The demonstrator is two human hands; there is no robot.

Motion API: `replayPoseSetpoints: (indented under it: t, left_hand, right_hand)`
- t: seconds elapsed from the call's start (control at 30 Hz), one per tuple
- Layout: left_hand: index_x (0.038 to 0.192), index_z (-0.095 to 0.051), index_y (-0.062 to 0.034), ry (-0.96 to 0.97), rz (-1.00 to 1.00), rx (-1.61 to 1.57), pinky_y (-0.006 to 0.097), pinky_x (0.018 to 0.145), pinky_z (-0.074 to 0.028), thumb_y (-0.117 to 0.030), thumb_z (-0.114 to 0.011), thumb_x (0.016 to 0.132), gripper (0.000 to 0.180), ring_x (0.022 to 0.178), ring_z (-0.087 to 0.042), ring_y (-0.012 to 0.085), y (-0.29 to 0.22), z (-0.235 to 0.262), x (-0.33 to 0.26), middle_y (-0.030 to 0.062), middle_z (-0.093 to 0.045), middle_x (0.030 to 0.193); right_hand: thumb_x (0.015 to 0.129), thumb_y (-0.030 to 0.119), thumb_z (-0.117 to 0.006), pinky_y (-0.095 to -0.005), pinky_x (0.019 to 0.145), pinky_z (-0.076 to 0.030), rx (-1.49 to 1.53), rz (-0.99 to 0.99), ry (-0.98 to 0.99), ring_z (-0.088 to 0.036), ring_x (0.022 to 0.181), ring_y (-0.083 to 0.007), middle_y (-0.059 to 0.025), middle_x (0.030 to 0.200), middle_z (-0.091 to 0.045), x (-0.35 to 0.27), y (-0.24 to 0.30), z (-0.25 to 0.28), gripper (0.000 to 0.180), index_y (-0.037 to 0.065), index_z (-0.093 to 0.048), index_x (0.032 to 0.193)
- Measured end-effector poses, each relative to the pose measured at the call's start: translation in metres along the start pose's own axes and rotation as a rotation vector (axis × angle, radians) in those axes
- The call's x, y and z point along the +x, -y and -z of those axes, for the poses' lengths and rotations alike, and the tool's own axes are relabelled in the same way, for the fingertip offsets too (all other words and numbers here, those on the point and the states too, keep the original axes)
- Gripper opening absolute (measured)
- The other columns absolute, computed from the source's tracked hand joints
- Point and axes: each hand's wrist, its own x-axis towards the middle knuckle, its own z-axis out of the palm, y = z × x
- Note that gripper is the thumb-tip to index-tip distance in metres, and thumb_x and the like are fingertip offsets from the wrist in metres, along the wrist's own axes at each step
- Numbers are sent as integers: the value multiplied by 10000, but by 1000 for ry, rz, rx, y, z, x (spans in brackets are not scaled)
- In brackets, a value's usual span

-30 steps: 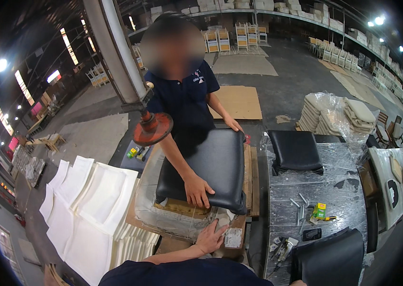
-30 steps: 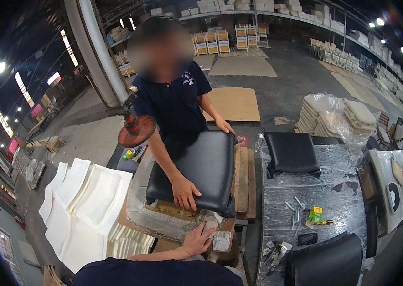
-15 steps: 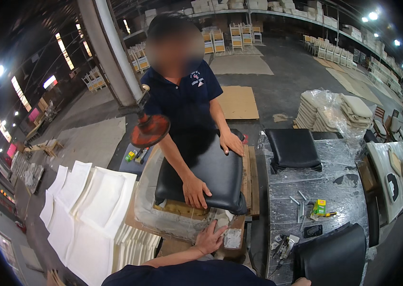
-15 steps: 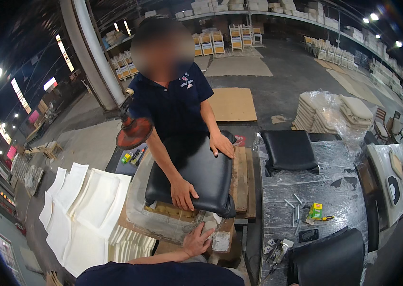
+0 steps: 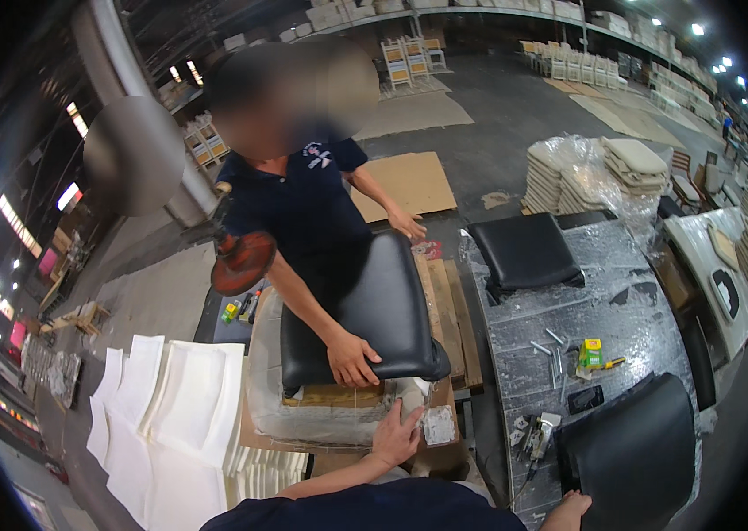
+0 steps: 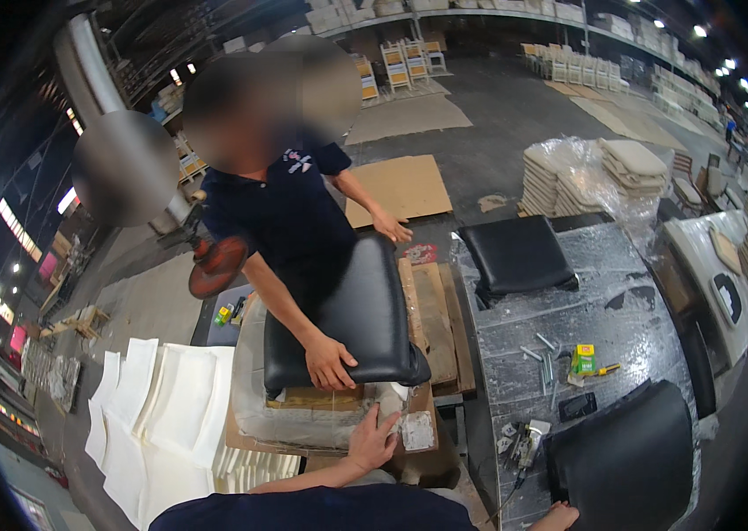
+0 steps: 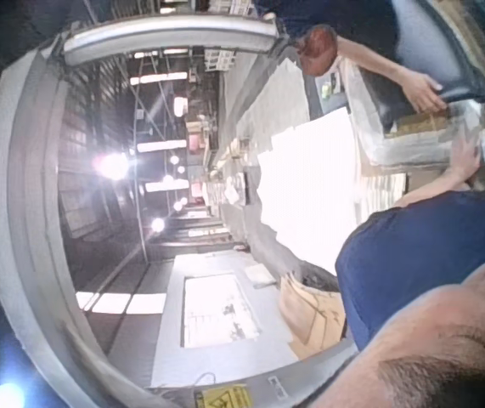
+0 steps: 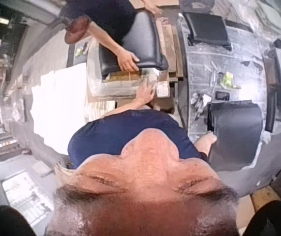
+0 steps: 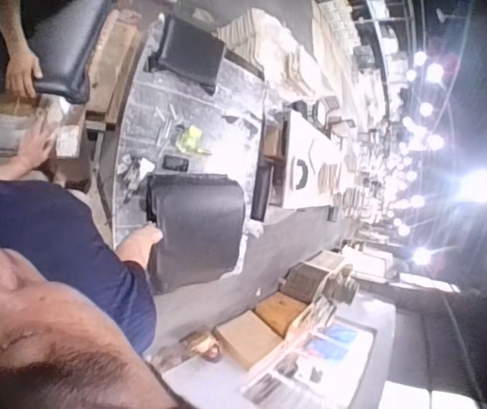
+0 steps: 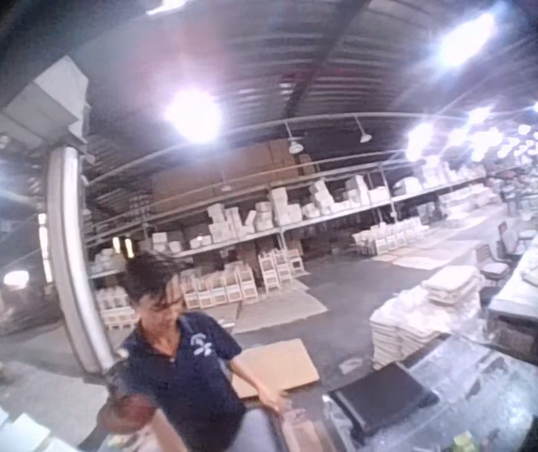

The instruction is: The person staples fabric onto a chair seat base using a pneumatic staple gun while a coworker assists by holding the seat and applying pressure. They flip the seat, add a foam layer, and continue stapling the fabric edges to secure the upholstery.

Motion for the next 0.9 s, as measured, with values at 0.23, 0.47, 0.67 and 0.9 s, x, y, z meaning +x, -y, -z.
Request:
replayPoseSetpoints:
  t: [0.23,0.47,0.67,0.9]
  left_hand:
    - [1547,-605,-244,-13,-93,-25,569,982,-572,-232,-775,928,642,1248,-651,536,-14,-24,9,360,-507,1542]
    - [1565,-608,-230,-24,-18,47,560,1041,-554,-254,-778,933,655,1301,-627,538,16,-13,-18,370,-499,1561]
    - [1529,-634,-211,-44,-36,30,538,1032,-573,-206,-777,922,623,1261,-647,533,6,-16,-4,370,-510,1547]
    - [1546,-611,-215,-31,5,-5,555,1073,-547,-205,-745,940,621,1278,-636,521,11,-13,-7,387,-480,1570]
  right_hand:
    - [1015,353,-507,-421,664,-537,68,41,100,-681,784,-228,-51,1003,-716,22,39,13,339,85,-647,1170]
    - [991,266,-545,-397,642,-515,13,87,-41,-705,828,-212,-92,1038,-753,2,3,-10,311,54,-653,1191]
    - [978,236,-536,-367,659,-547,-25,97,-78,-740,864,-238,-124,1075,-759,-10,7,3,336,7,-699,1161]
    - [1028,238,-528,-424,780,-635,-64,176,-132,-778,983,-274,-149,1191,-784,-26,2,-1,421,-63,-708,1261]
